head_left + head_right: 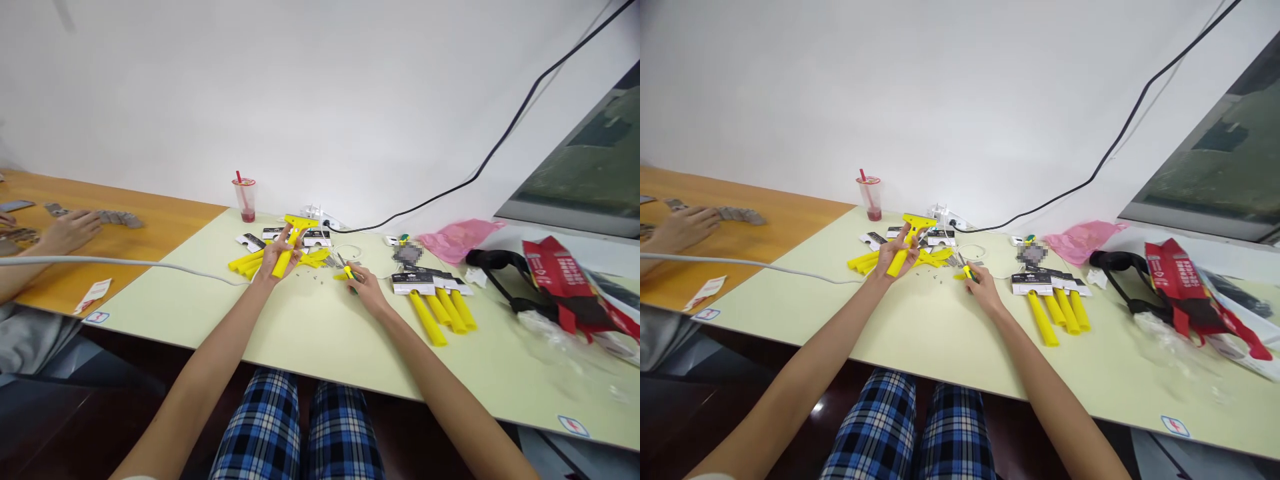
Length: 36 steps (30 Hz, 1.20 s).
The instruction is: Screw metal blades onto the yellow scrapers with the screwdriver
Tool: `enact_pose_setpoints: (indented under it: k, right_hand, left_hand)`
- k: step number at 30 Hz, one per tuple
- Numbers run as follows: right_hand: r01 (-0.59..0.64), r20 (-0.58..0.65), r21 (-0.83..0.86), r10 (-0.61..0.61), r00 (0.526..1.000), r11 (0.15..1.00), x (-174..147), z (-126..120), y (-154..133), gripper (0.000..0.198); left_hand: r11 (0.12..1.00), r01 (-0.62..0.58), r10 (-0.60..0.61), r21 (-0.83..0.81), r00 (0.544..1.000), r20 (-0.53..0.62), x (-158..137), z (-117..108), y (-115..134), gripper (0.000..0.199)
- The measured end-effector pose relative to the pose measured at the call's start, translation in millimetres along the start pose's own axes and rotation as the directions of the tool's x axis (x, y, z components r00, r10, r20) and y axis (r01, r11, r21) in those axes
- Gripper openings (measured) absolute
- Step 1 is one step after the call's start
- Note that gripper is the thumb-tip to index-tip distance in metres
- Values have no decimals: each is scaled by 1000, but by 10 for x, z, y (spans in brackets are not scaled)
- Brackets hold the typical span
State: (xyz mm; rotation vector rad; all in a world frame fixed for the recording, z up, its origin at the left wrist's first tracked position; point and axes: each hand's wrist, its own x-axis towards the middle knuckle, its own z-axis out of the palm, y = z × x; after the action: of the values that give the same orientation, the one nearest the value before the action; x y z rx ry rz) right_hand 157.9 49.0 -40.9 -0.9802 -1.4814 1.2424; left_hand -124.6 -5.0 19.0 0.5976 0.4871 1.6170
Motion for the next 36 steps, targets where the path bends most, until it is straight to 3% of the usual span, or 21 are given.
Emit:
enact_pose_setpoints:
  k: [5, 12, 20, 36]
  right_hand:
    - [-68, -64, 120, 76, 995, 990, 35, -13, 4, 54]
    - [16, -221, 325, 60, 973, 946, 84, -22, -36, 55]
    - [155, -339, 175, -88, 937, 972, 143, -128, -3, 55]
    - [200, -409, 212, -99, 907, 957, 140, -155, -140, 51]
  left_hand:
    - [999, 21, -20, -25, 999, 43, 11, -30, -38, 103]
    - [997, 44, -41, -55, 998, 52, 20, -51, -73, 104]
    - [999, 49, -48, -23, 998, 28, 25, -52, -103, 106]
    - [990, 128, -127, 58, 992, -15, 47, -92, -218, 102]
